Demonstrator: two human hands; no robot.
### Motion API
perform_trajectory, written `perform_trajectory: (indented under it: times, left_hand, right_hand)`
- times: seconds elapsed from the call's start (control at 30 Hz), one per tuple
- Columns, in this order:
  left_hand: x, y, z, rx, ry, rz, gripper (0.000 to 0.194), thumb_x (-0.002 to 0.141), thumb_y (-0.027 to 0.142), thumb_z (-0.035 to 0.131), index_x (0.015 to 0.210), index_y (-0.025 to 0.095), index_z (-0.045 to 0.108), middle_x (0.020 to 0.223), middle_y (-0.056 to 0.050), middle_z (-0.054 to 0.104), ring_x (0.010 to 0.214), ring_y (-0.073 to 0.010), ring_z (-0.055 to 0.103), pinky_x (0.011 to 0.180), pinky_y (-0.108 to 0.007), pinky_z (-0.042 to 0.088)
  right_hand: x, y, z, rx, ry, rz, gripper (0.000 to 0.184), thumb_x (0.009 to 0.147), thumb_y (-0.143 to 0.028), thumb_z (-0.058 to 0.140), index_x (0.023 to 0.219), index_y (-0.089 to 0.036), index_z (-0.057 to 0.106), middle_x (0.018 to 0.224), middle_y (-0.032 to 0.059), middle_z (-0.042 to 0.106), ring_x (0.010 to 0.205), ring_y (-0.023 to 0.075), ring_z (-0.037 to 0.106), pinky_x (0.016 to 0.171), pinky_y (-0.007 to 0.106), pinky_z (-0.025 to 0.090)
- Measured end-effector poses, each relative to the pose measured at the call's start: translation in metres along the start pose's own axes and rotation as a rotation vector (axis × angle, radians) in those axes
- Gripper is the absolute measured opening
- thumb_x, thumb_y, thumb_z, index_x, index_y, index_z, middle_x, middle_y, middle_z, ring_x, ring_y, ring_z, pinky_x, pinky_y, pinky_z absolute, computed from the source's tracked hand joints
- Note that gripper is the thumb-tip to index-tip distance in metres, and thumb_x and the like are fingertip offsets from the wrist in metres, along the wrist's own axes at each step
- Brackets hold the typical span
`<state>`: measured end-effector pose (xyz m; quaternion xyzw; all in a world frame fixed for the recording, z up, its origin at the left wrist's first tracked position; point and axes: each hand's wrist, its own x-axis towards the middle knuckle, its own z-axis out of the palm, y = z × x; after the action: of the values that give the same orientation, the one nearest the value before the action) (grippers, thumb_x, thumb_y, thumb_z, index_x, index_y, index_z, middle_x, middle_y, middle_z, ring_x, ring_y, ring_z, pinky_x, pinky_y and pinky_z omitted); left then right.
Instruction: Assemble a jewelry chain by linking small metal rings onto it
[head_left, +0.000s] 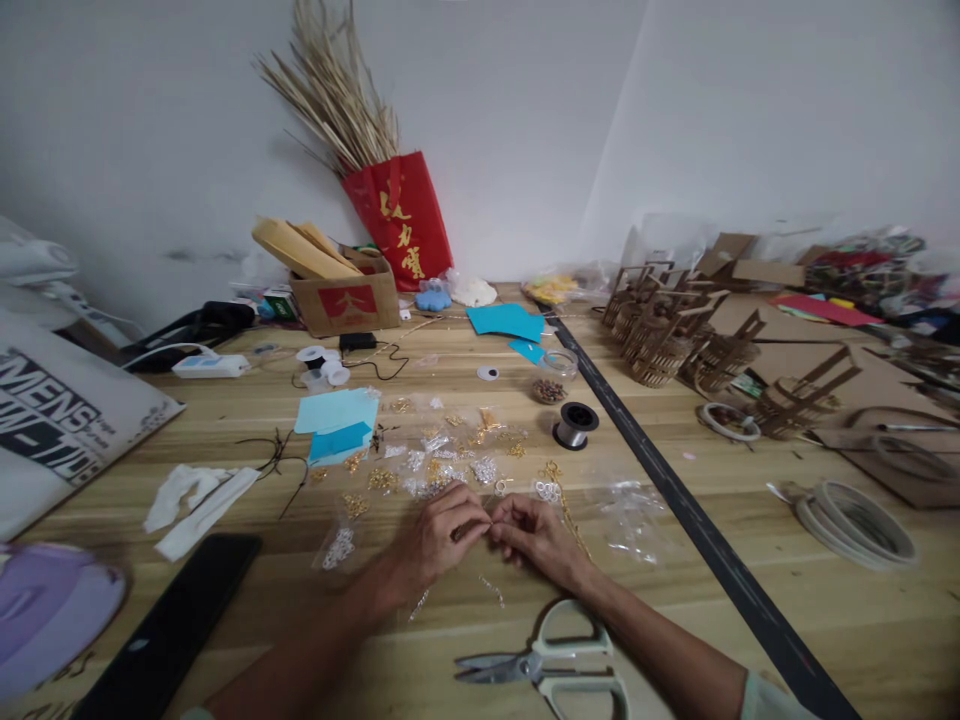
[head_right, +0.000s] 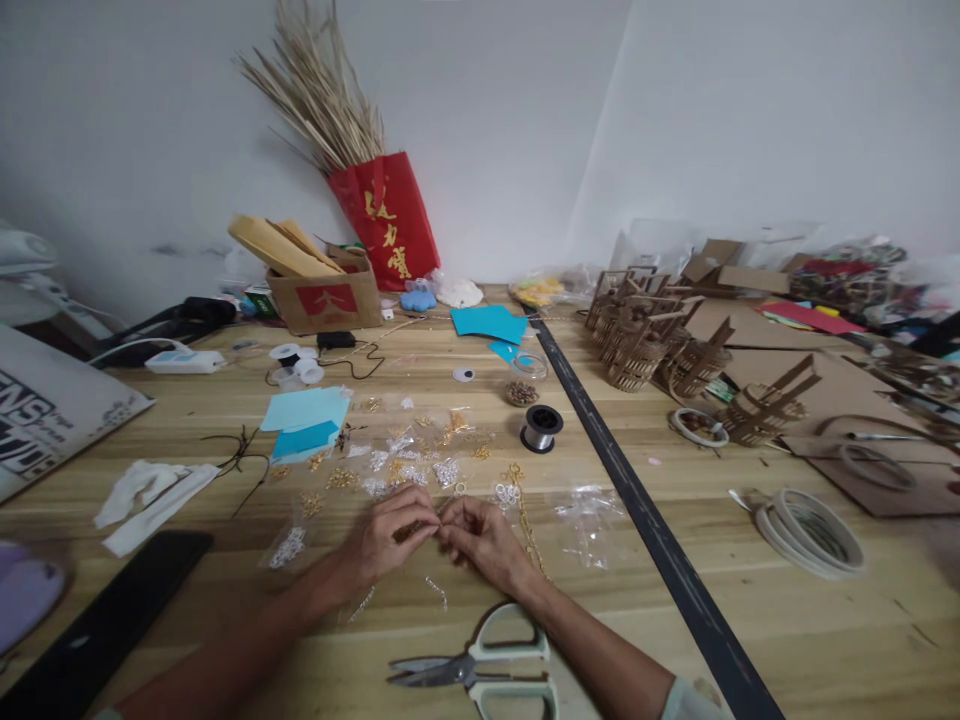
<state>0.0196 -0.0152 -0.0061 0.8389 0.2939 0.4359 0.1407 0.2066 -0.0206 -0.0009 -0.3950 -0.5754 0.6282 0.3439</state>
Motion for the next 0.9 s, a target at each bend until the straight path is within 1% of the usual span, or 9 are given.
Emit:
perform_trajectory:
  times: [0.33, 0.47, 0.57, 0.7, 0.9]
  left_hand:
    - [0.0021, 0.0026, -0.0024, -0.018, -0.008, -0.051, 0.008, 0.086, 0.013, 0.063, 0.080, 0.016, 0.067, 0.073, -0.005, 0.065, 0.072, -0.0160, 0.061, 0.066, -0.027, 0.050]
    - [0.0004, -0.0005, 0.0000, -0.035, 0.019, -0.056, 0.003, 0.085, 0.015, 0.065, 0.084, 0.016, 0.067, 0.075, -0.005, 0.067, 0.072, -0.0163, 0.062, 0.067, -0.028, 0.051]
    - [-0.0008, -0.0020, 0.0008, -0.045, 0.011, -0.060, 0.004, 0.085, 0.016, 0.065, 0.088, 0.016, 0.068, 0.077, -0.005, 0.068, 0.074, -0.0166, 0.062, 0.069, -0.029, 0.051]
    - [0.0002, -0.0011, -0.0001, -0.058, 0.011, -0.036, 0.005, 0.086, 0.016, 0.065, 0.086, 0.016, 0.069, 0.075, -0.005, 0.068, 0.072, -0.0161, 0.062, 0.066, -0.028, 0.051]
    - [0.0038, 0.0023, -0.0023, -0.016, 0.016, -0.003, 0.010, 0.087, 0.016, 0.063, 0.081, 0.016, 0.071, 0.071, -0.005, 0.068, 0.068, -0.0158, 0.062, 0.064, -0.028, 0.050]
  right_hand:
    - [0.0000, -0.0021, -0.0003, -0.013, -0.010, -0.027, 0.045, 0.075, -0.061, 0.067, 0.076, -0.017, 0.057, 0.062, -0.0022, 0.057, 0.047, 0.0082, 0.050, 0.044, 0.020, 0.043]
    - [0.0015, -0.0025, -0.0010, 0.001, -0.002, -0.009, 0.046, 0.073, -0.061, 0.068, 0.075, -0.017, 0.059, 0.061, -0.0018, 0.058, 0.047, 0.0089, 0.052, 0.043, 0.020, 0.043]
    - [0.0022, -0.0030, -0.0013, 0.022, -0.006, -0.001, 0.045, 0.073, -0.061, 0.069, 0.073, -0.016, 0.060, 0.059, -0.0018, 0.058, 0.046, 0.0089, 0.052, 0.043, 0.020, 0.042]
    - [0.0021, -0.0039, -0.0013, 0.035, -0.029, 0.003, 0.044, 0.073, -0.059, 0.070, 0.073, -0.016, 0.062, 0.057, -0.0027, 0.057, 0.044, 0.0080, 0.050, 0.042, 0.019, 0.041]
    - [0.0022, -0.0039, -0.0011, 0.067, -0.035, -0.006, 0.042, 0.073, -0.057, 0.071, 0.073, -0.016, 0.062, 0.057, -0.0037, 0.056, 0.043, 0.0077, 0.048, 0.040, 0.019, 0.038]
